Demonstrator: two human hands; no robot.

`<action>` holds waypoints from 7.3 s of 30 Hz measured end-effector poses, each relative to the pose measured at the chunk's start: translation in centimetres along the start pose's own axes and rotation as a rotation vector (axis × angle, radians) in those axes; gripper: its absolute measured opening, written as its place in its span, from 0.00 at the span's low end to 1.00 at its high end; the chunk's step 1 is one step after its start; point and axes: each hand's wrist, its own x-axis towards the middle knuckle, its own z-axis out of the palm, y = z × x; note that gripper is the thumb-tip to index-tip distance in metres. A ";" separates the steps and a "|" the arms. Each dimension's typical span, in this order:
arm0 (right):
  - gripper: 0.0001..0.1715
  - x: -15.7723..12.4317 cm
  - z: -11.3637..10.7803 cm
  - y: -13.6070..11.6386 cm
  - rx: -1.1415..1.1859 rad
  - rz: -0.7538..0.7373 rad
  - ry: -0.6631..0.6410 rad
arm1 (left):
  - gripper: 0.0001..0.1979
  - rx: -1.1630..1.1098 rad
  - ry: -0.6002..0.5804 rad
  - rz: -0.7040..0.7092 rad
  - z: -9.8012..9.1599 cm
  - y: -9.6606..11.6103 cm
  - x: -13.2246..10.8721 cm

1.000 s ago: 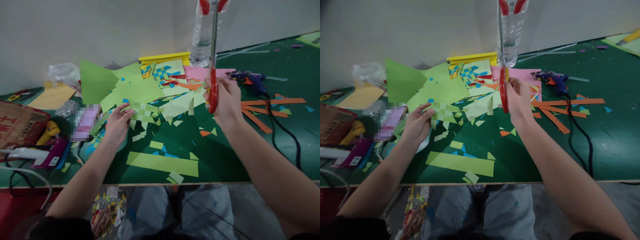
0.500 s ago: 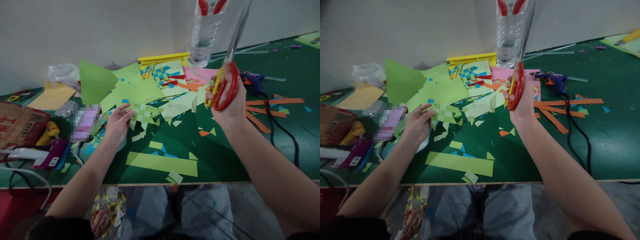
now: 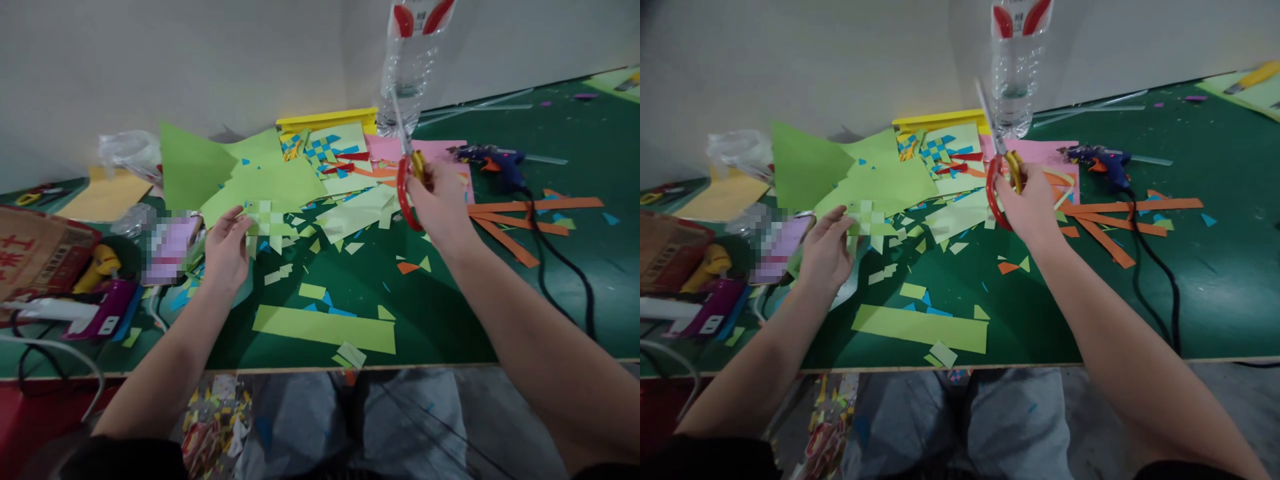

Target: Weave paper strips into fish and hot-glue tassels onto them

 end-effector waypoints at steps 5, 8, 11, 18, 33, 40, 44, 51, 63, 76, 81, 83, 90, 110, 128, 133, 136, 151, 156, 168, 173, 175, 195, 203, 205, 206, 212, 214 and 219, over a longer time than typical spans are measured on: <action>0.26 -0.7 0.3 0.5 -0.381 -0.089 -0.022 | 0.13 0.013 0.136 0.006 -0.9 -0.1 0.9; 0.28 -1.2 0.5 0.5 -0.583 -0.143 -0.104 | 0.15 0.029 0.156 0.038 -1.6 -0.4 1.4; 0.28 -1.4 0.6 0.5 -0.726 -0.168 -0.145 | 0.15 0.023 0.129 0.056 -1.6 -0.4 1.3; 0.28 -1.4 0.5 1.4 -0.753 -0.278 -0.082 | 0.13 -0.046 0.047 -0.119 0.5 0.7 -0.4; 0.28 -1.9 0.2 -1.0 -0.582 -0.334 -0.121 | 0.24 0.192 -0.470 -0.145 1.8 0.5 -3.4; 0.31 -3.3 1.1 -2.6 -0.126 -0.282 -0.504 | 0.25 0.172 -0.606 -0.110 1.8 0.6 -4.0; 0.31 -3.9 1.8 -2.8 0.099 -0.070 -0.721 | 0.26 0.189 -0.677 -0.090 1.8 0.6 -4.3; 0.18 -3.9 2.2 -2.6 0.311 0.126 -0.782 | 0.22 0.225 -0.694 -0.057 2.0 0.7 -4.3; 0.12 -4.5 2.2 -2.0 -0.366 -0.468 -0.518 | 0.10 0.601 -0.666 0.296 1.7 0.5 -4.4; 0.12 -4.4 2.3 -1.2 -0.513 -0.676 -0.541 | 0.09 1.055 -0.567 0.728 0.5 0.7 -2.4; 0.12 -4.2 2.3 -1.0 -0.513 -0.667 -0.552 | 0.08 1.322 -0.398 0.680 -1.2 0.1 0.6; 0.12 -4.2 2.3 -0.9 -0.514 -0.663 -0.548 | 0.08 1.362 -0.362 0.650 -1.7 -0.3 1.4; 0.11 -4.2 2.3 -0.9 -0.513 -0.693 -0.559 | 0.15 1.328 -0.383 0.648 -2.4 -1.3 2.8; 0.14 -4.1 2.3 -0.8 -0.529 -0.726 -0.555 | 0.18 0.859 -0.085 0.416 -4.1 -1.0 4.7; 0.13 -4.1 2.3 -1.0 -0.560 -0.736 -0.590 | 0.10 0.270 -0.136 0.315 -3.1 0.5 4.6; 0.13 -4.1 2.3 -0.8 -0.554 -0.724 -0.592 | 0.05 0.471 -0.237 0.440 -2.8 0.0 4.2; 0.14 -4.1 2.3 -0.8 -0.559 -0.728 -0.591 | 0.11 0.820 -0.292 0.542 -2.7 0.1 3.8; 0.14 -4.1 2.4 -0.7 -0.547 -0.763 -0.579 | 0.21 1.544 -0.457 0.520 -3.2 -0.7 3.2; 0.13 -4.1 2.4 -0.8 -0.543 -0.770 -0.578 | 0.20 1.477 -0.515 0.580 -2.2 0.5 1.9; 0.12 -3.9 2.1 -1.3 -0.458 -0.689 -0.562 | 0.19 1.089 -0.897 0.653 0.0 0.9 -0.3; 0.08 -3.3 1.4 -2.2 -0.339 -0.544 -0.506 | 0.20 1.098 -0.851 0.614 -0.1 1.0 -0.5; 0.07 -3.0 1.1 -2.3 -0.345 -0.516 -0.469 | 0.19 1.128 -0.754 0.623 -0.3 1.1 -0.3; 0.24 -3.1 1.9 -0.3 -0.716 -0.560 -0.386 | 0.19 1.445 -0.439 0.692 -2.0 0.6 1.1; 0.24 -3.5 2.2 -0.3 -0.658 -0.653 -0.498 | 0.15 1.545 -0.364 0.677 -2.0 0.3 0.9; 0.24 -3.6 2.2 -0.4 -0.645 -0.680 -0.507 | 0.16 1.554 -0.357 0.681 -1.9 0.2 0.8; 0.24 -3.6 2.2 -0.4 -0.640 -0.690 -0.512 | 0.16 1.557 -0.361 0.681 -1.8 0.2 0.7; 0.24 -3.6 2.1 -0.3 -0.639 -0.697 -0.536 | 0.15 1.524 -0.449 0.639 -1.3 0.6 0.1; 0.25 -3.6 2.1 -0.3 -0.637 -0.699 -0.536 | 0.15 1.467 -0.491 0.625 -1.0 0.7 0.0; 0.24 -3.6 2.1 -0.2 -0.640 -0.704 -0.535 | 0.14 1.386 -0.503 0.621 -0.8 0.6 -0.1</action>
